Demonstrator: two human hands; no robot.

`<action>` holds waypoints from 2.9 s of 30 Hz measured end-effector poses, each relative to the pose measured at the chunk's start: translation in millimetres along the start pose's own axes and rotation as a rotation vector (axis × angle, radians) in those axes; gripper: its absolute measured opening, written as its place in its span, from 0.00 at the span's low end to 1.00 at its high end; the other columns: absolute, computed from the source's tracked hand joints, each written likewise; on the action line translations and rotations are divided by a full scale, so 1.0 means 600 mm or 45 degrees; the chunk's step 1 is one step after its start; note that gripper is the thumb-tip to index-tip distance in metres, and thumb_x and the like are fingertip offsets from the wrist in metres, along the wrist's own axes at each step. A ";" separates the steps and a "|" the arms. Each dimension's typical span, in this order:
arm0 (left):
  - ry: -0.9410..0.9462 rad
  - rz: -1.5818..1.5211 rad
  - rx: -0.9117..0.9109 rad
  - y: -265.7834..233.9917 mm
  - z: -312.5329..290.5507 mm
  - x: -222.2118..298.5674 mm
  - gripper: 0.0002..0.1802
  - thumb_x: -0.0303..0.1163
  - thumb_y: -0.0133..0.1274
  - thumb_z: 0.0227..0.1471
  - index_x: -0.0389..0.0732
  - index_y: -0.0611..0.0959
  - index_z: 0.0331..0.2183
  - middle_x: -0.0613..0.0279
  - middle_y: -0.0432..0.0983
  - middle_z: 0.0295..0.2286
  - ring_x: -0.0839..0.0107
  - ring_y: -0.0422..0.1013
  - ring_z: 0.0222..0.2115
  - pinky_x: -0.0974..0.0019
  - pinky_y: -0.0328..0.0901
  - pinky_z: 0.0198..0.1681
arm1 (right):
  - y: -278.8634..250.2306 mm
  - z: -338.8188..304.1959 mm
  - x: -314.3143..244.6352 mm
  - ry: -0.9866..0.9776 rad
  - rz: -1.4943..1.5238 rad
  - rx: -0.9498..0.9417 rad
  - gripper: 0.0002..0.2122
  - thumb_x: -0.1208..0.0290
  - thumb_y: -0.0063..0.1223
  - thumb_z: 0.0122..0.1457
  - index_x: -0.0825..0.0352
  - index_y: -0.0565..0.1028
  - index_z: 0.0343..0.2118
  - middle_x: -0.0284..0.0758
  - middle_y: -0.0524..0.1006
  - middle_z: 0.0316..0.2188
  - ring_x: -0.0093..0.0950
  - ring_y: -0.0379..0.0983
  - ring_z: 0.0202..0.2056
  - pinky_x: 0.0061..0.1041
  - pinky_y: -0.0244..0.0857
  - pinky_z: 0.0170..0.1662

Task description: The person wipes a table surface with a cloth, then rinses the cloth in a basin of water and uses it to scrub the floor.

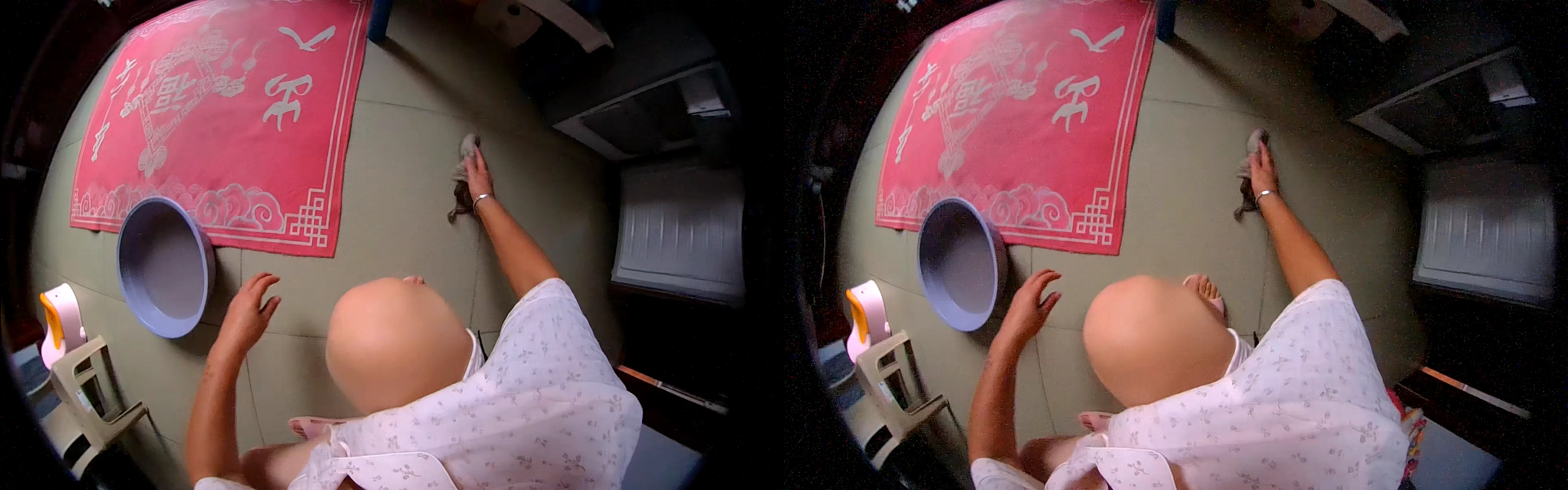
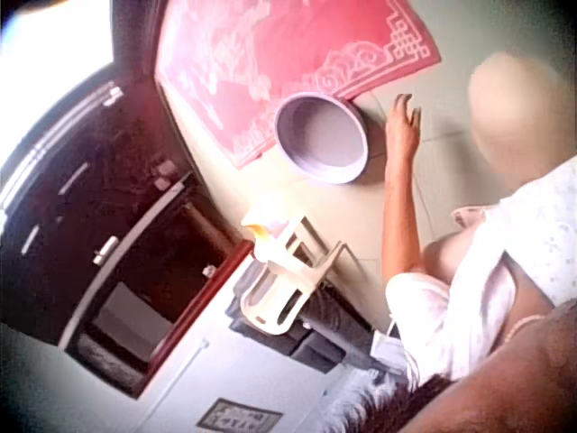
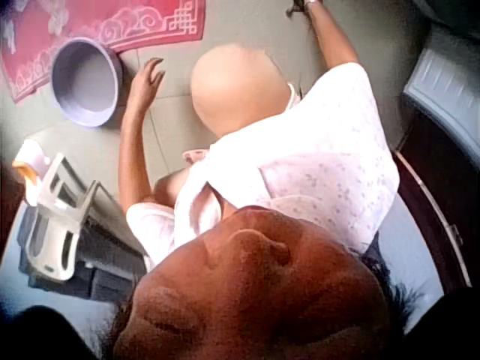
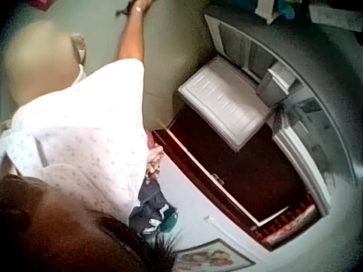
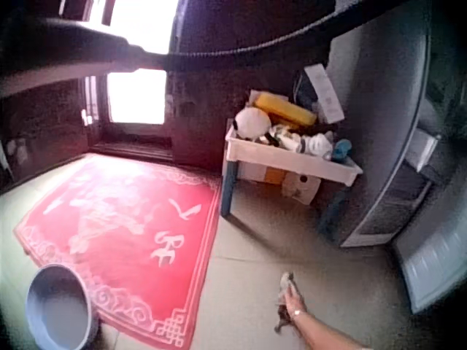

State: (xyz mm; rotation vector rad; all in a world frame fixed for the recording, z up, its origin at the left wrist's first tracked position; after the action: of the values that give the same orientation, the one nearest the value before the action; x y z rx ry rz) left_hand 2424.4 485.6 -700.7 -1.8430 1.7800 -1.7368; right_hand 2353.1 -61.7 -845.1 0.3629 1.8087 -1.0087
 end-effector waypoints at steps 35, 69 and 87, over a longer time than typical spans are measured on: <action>-0.225 0.582 -0.226 0.230 0.304 -0.060 0.30 0.39 0.66 0.32 0.32 0.71 0.35 0.44 0.70 0.37 0.46 0.64 0.43 0.52 0.61 0.48 | -0.003 -0.003 0.041 -0.465 -1.036 -0.241 0.26 0.65 0.40 0.59 0.56 0.56 0.62 0.31 0.53 0.64 0.31 0.46 0.65 0.39 0.37 0.65; -0.406 0.590 -0.179 0.221 0.340 -0.050 0.29 0.34 0.67 0.22 0.35 0.71 0.29 0.48 0.69 0.31 0.50 0.66 0.35 0.54 0.64 0.41 | 0.135 0.447 -0.114 -0.548 -1.018 0.165 0.21 0.64 0.35 0.62 0.61 0.61 0.58 0.38 0.57 0.62 0.37 0.48 0.63 0.43 0.37 0.65; -0.273 0.658 -0.069 0.217 0.329 -0.059 0.17 0.30 0.61 0.31 0.36 0.72 0.26 0.46 0.70 0.27 0.51 0.68 0.32 0.54 0.64 0.38 | 0.448 0.094 -0.238 -1.148 -1.051 -0.658 0.24 0.63 0.38 0.61 0.63 0.59 0.59 0.35 0.59 0.61 0.31 0.47 0.64 0.36 0.36 0.66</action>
State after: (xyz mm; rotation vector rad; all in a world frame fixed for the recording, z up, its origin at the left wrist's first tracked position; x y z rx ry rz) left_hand 2486.0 345.2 -883.9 -1.3493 1.9927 -1.2647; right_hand 2625.2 85.3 -857.7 -1.0786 1.2574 -0.9396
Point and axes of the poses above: each hand's wrist, its own z-axis towards the middle knuckle, its own y-axis out of the palm, x = y × z, the point moved 8 cm from there along z, towards the middle knuckle
